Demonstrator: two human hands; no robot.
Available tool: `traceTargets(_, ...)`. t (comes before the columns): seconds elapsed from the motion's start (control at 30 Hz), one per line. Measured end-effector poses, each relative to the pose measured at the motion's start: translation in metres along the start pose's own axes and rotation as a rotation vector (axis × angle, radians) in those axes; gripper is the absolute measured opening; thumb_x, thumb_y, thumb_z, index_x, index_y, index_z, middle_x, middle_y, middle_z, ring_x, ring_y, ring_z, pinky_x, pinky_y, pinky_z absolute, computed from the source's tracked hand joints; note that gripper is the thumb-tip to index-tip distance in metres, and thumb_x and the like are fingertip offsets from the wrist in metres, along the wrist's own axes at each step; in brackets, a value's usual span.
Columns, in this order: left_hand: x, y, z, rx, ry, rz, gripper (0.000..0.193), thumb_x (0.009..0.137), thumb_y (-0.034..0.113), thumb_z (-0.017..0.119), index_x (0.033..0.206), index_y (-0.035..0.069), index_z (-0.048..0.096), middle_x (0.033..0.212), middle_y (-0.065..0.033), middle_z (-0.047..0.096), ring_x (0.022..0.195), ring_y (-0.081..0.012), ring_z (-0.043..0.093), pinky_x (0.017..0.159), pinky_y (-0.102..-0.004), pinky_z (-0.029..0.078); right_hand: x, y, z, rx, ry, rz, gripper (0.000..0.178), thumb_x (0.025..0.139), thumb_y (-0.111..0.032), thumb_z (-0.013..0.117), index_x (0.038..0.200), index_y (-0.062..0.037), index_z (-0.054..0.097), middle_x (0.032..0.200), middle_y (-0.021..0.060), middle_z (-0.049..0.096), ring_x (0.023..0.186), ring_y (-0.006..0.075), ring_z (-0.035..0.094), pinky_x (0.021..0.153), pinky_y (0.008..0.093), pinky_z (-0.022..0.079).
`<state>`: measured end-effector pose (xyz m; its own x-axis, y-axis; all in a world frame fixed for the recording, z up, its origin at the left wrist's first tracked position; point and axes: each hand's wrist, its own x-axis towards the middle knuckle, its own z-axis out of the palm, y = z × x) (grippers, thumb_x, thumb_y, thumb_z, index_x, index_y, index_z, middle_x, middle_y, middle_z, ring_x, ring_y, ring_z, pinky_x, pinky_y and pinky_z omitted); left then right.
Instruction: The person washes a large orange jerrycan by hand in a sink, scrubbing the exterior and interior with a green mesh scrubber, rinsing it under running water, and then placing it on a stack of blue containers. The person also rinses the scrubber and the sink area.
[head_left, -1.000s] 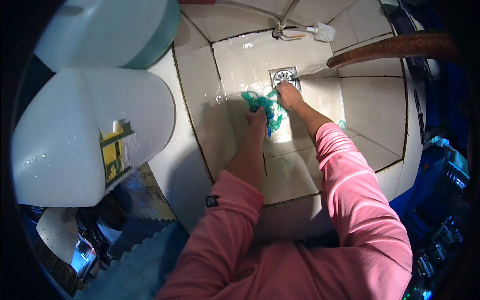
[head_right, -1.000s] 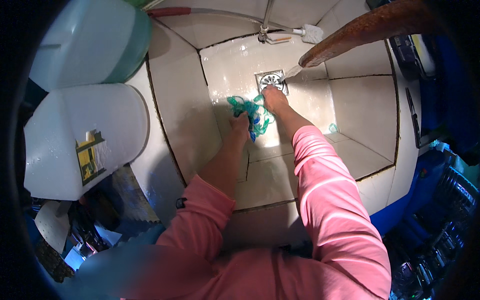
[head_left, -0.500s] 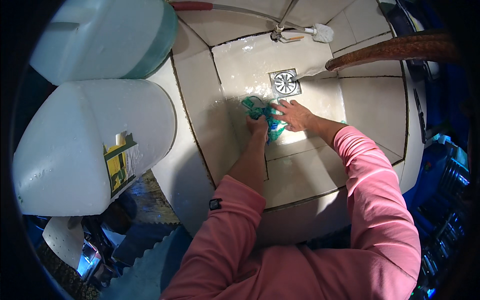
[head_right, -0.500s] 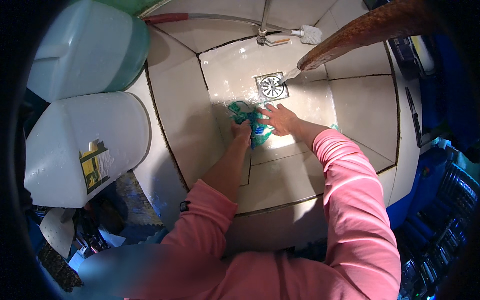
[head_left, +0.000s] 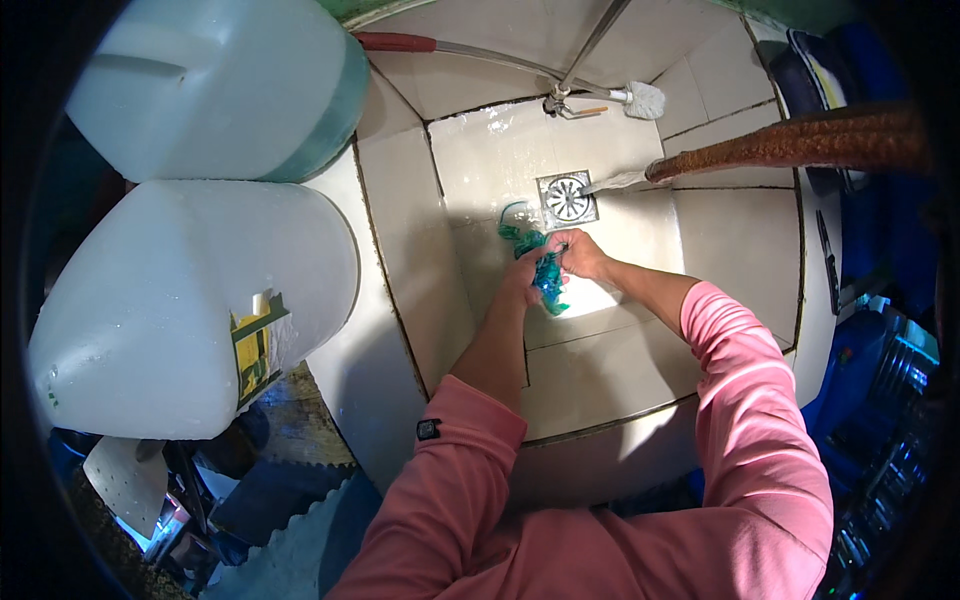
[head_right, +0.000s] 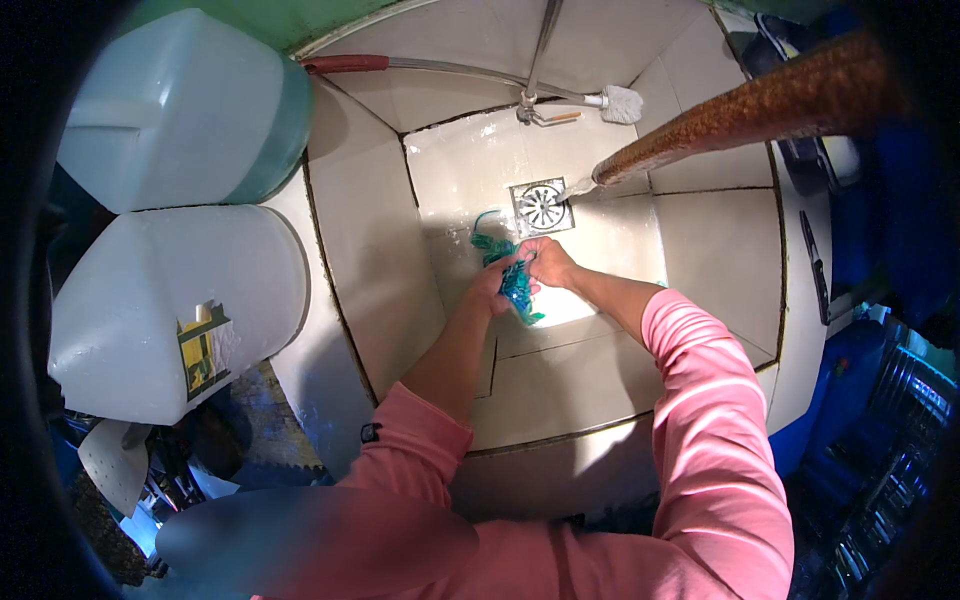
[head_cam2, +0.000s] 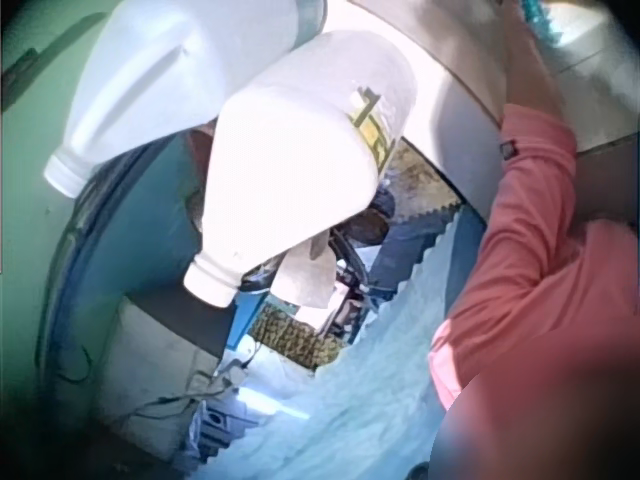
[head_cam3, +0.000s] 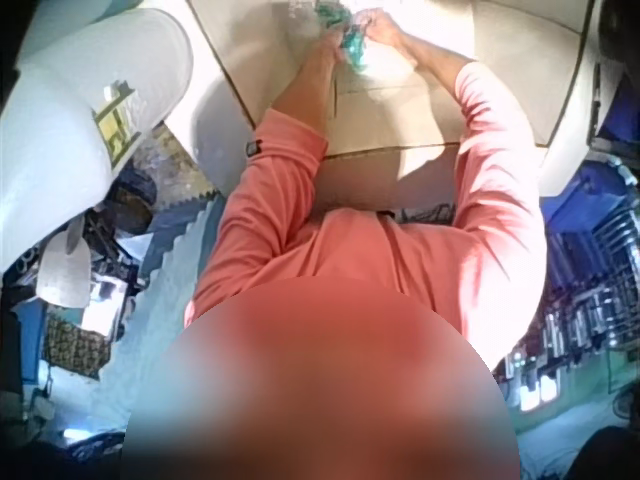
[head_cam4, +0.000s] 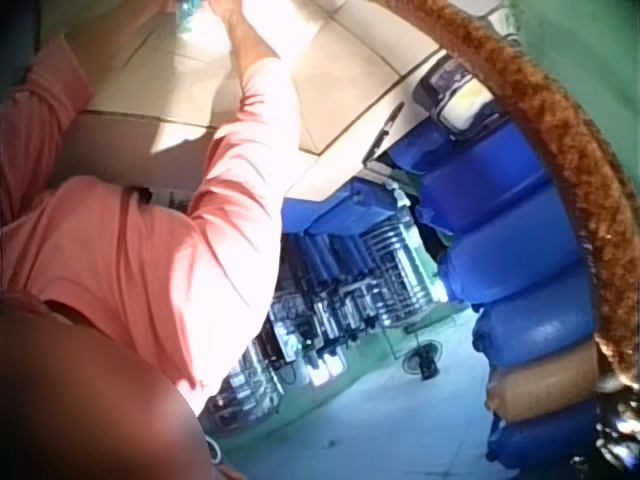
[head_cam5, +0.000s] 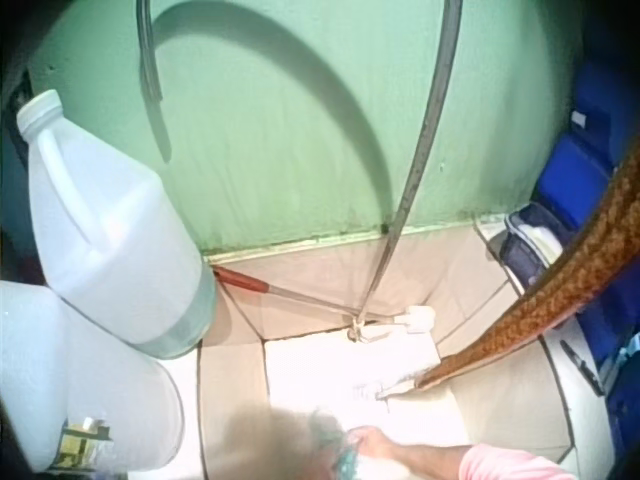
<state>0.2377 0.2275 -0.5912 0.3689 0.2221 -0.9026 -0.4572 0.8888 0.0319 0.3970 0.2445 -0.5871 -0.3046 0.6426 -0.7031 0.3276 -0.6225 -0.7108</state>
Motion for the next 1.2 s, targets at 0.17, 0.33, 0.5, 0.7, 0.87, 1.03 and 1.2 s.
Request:
traceTargets(0.17,0.032,0.003,-0.003,-0.151,0.076,0.171,0.013,0.094,0.011,0.063,0.104,0.003,0.064,0.089,-0.0111,0.067,0.073,-0.0246,0.067,0.058,-0.0405,0.056,-0.016,-0.037,0.001,-0.055,0.003,-0.075,0.029,0.081,0.002,0.065,0.108,-0.0023,0.060,0.082,0.0074,0.058,0.081,0.0184,0.066,0.068,0.0322,0.054)
traceTargets(0.33,0.034,0.002,-0.006,-0.175,0.550,0.342,0.018,0.086,0.000,0.061,0.104,-0.002,0.063,0.083,-0.0129,0.066,0.056,-0.0208,0.061,0.045,-0.0358,0.048,-0.001,-0.067,-0.005,-0.110,0.021,-0.068,0.028,0.087,-0.014,0.065,0.110,0.0013,0.064,0.102,0.0124,0.070,0.100,0.0249,0.067,0.085,0.0349,0.054)
traceTargets(0.5,0.028,0.005,-0.016,-0.345,0.249,0.298,0.011,0.086,0.008,0.065,0.095,0.003,0.063,0.076,-0.0085,0.063,0.049,-0.0180,0.055,0.042,-0.0349,0.044,0.033,-0.062,-0.005,-0.502,-0.004,-0.199,0.023,0.086,-0.001,0.058,0.106,-0.0027,0.069,0.092,0.0109,0.071,0.098,0.0205,0.070,0.082,0.0342,0.056)
traceTargets(0.7,0.032,-0.004,-0.029,-0.312,-0.101,0.250,0.020,0.089,0.017,0.072,0.103,0.004,0.063,0.083,-0.0055,0.063,0.067,-0.0170,0.060,0.054,-0.0332,0.049,0.032,-0.052,0.009,-0.455,-0.110,-0.189,0.033,0.086,-0.002,0.057,0.118,-0.0007,0.062,0.104,0.0153,0.064,0.110,0.0352,0.063,0.094,0.0411,0.051)
traceTargets(0.87,0.028,-0.006,0.001,-0.062,0.538,0.550,0.034,0.086,0.012,0.075,0.116,-0.002,0.066,0.099,-0.0080,0.070,0.084,-0.0191,0.067,0.069,-0.0362,0.056,0.022,-0.084,0.019,-0.545,-0.077,-0.060,0.042,0.088,-0.010,0.057,0.128,-0.0044,0.049,0.121,0.0162,0.055,0.118,0.0342,0.059,0.097,0.0433,0.049)
traceTargets(1.03,0.007,0.009,0.014,-0.219,0.737,0.608,0.042,0.085,0.009,0.072,0.123,-0.007,0.063,0.117,-0.0136,0.070,0.094,-0.0218,0.068,0.079,-0.0381,0.056,0.037,-0.093,0.020,-1.001,0.174,-0.354,0.052,0.085,-0.019,0.067,0.134,-0.0118,0.048,0.147,0.0206,0.044,0.125,0.0443,0.053,0.097,0.0482,0.052)
traceTargets(1.2,0.010,0.007,-0.006,-0.236,0.852,0.561,0.042,0.086,0.008,0.071,0.126,-0.005,0.064,0.119,-0.0142,0.069,0.096,-0.0218,0.069,0.082,-0.0378,0.057,0.057,-0.057,0.033,-0.971,0.148,-0.330,0.056,0.089,-0.030,0.068,0.139,-0.0137,0.051,0.143,0.0209,0.048,0.119,0.0412,0.057,0.098,0.0476,0.049)
